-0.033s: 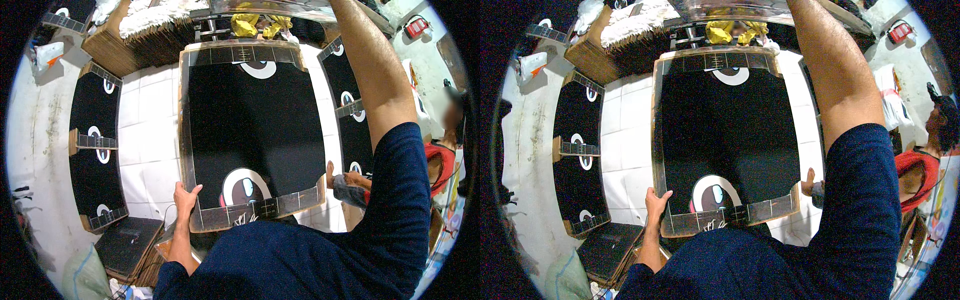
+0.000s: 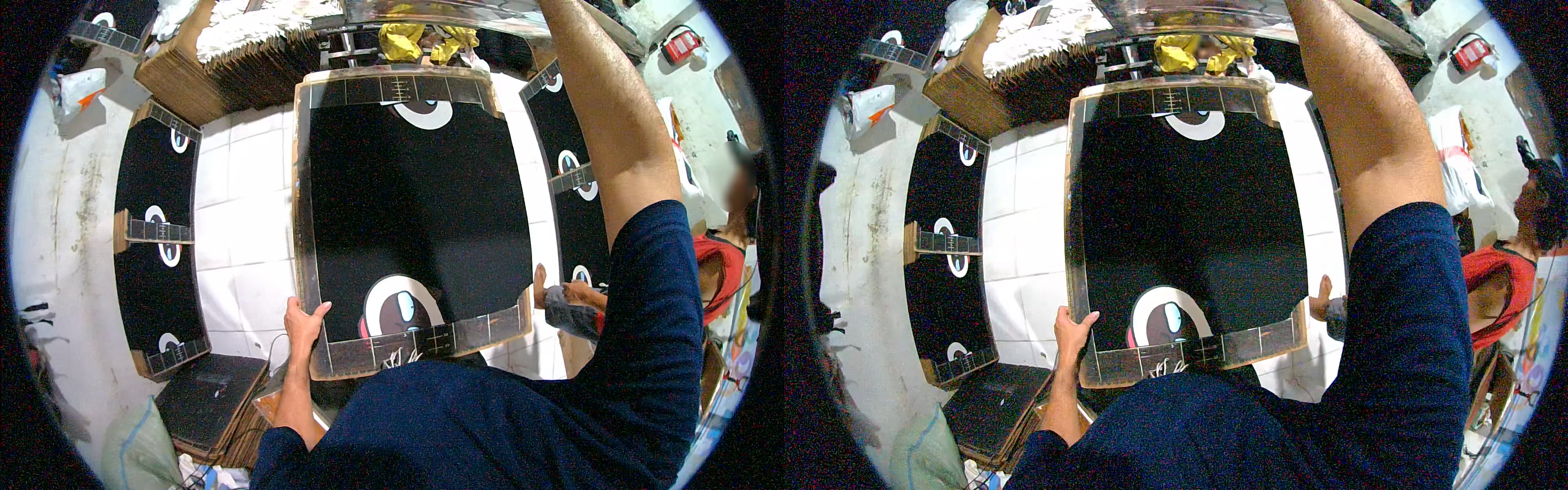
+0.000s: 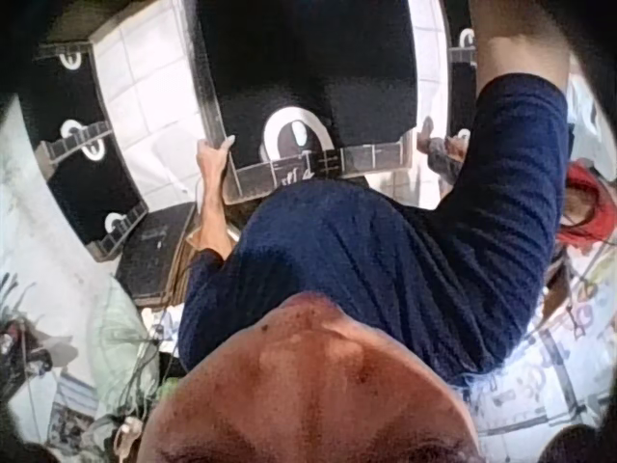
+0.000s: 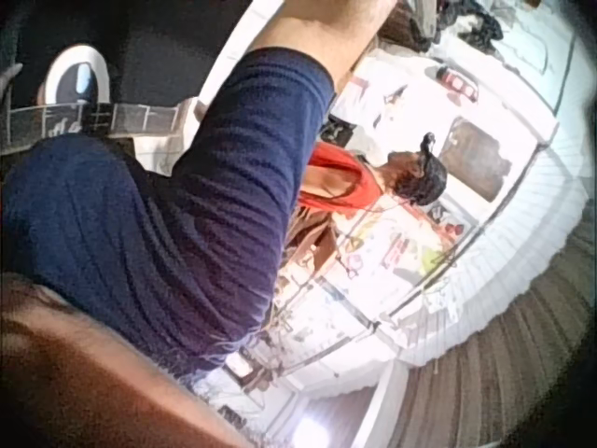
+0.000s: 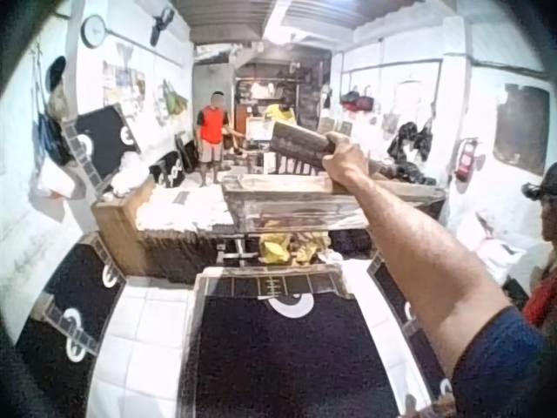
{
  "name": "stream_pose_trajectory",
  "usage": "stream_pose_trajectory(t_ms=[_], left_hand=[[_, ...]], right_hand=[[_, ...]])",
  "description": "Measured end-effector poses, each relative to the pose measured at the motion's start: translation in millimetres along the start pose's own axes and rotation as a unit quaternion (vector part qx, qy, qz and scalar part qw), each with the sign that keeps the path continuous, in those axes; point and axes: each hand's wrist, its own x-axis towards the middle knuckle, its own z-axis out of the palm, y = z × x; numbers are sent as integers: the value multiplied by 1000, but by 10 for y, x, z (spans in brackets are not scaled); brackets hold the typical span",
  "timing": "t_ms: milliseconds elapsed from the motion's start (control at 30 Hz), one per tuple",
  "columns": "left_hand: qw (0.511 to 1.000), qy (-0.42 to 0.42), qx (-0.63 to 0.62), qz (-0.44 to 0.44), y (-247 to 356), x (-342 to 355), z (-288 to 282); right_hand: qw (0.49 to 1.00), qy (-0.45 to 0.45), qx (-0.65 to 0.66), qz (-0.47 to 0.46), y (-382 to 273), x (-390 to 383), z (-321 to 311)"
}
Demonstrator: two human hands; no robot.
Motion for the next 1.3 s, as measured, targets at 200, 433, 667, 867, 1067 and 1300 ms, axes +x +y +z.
stream_pose_trajectory(t_ms=[200,433,667,867,1067,1300], left_hand=[[999,32,41,16,154,78,-11],[998,45,13,39,51,137,59],[998,11,53,-30,-178,292,272],[999,24,44,18,-137,420,295],[968,122,125,178,1168,1094,461],[896,139,207,368,3580,2455,1419]], right_hand=[[1000,7,-8,0,-76,1,-104],[1000,11,-13,-15,-61,-73,-234],[999,1,-29,-16,-92,89,-252],[1000,-17,-11,-18,-57,168,-229],[998,-1,-46,-35,-45,370,-107],[998,-4,14,-66,-49,573,-128]])
